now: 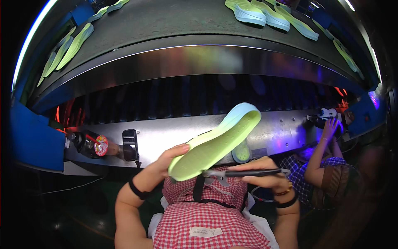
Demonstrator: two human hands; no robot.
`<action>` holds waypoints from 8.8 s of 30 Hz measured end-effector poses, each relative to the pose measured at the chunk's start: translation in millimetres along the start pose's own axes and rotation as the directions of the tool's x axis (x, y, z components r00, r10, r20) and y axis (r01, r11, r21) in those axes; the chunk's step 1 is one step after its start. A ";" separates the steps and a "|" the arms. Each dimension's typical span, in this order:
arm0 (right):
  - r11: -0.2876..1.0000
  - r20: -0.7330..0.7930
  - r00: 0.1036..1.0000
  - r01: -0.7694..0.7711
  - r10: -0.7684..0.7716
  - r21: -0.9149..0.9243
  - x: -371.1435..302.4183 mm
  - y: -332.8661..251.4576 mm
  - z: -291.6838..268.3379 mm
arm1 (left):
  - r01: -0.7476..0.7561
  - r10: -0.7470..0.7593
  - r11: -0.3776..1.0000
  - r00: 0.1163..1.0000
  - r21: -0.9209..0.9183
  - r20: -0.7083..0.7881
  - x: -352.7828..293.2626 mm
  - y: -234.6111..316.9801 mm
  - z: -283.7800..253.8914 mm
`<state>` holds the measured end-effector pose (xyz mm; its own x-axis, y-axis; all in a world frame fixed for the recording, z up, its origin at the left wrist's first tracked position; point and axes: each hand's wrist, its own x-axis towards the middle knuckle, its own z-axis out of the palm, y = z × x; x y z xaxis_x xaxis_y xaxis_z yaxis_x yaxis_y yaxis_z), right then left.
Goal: Applying adhesive to shoe insoles using a brush at a conveyor belt station.
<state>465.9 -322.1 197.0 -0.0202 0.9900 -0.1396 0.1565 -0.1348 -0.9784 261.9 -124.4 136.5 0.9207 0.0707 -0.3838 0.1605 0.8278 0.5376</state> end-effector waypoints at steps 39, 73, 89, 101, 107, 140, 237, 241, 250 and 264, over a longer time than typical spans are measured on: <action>0.707 -0.630 0.774 0.481 -0.064 0.519 7.0 67.6 23.3 | -0.828 0.947 0.307 0.314 -0.469 0.066 -54.4 210.4 10.8; 0.717 -0.824 0.503 0.470 0.261 0.514 -17.2 136.3 -23.8 | -0.646 0.618 0.755 0.758 0.109 0.210 78.5 72.1 69.4; 0.590 -0.794 0.583 0.585 0.172 0.557 10.8 116.9 -15.5 | -0.083 0.245 0.930 0.866 -0.358 0.435 97.7 -76.2 -10.9; 0.944 -0.717 0.696 0.208 0.041 0.256 77.0 94.6 -11.2 | -0.199 0.252 0.891 0.965 -0.409 0.079 115.5 -84.7 -7.3; 0.864 -0.533 0.700 0.257 -0.475 -0.432 78.5 84.0 7.5 | -0.216 0.216 0.912 0.976 -0.348 -0.040 124.7 -77.2 -6.3; 0.922 -0.342 0.860 0.317 -0.379 -0.224 26.9 35.4 -6.2 | -0.562 0.522 0.790 0.826 -0.244 -0.213 108.1 -26.0 31.2; 0.967 -0.214 0.947 0.217 -0.241 -0.130 -15.0 30.8 -41.1 | 0.077 0.039 0.928 0.953 -0.365 0.299 27.4 13.2 -41.7; 0.930 -0.217 0.909 0.368 -0.355 0.022 -14.3 30.2 -41.6 | 0.067 0.058 0.925 0.949 -0.375 0.311 27.5 13.9 -46.7; 0.974 -0.163 0.968 0.208 -0.191 0.094 -10.8 31.9 -42.1 | 0.045 0.075 0.932 0.947 -0.359 0.313 23.9 13.2 -54.1; 0.921 -0.352 0.851 0.363 -0.389 -0.141 -2.2 17.3 -10.8 | -0.326 0.479 0.792 0.855 -0.516 0.196 75.3 -12.2 -23.0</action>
<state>479.3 -326.1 182.0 0.2698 0.9096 0.3159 0.2763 0.2411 -0.9303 321.1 -116.4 83.8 0.9343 0.3481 0.0767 -0.3562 0.9201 0.1632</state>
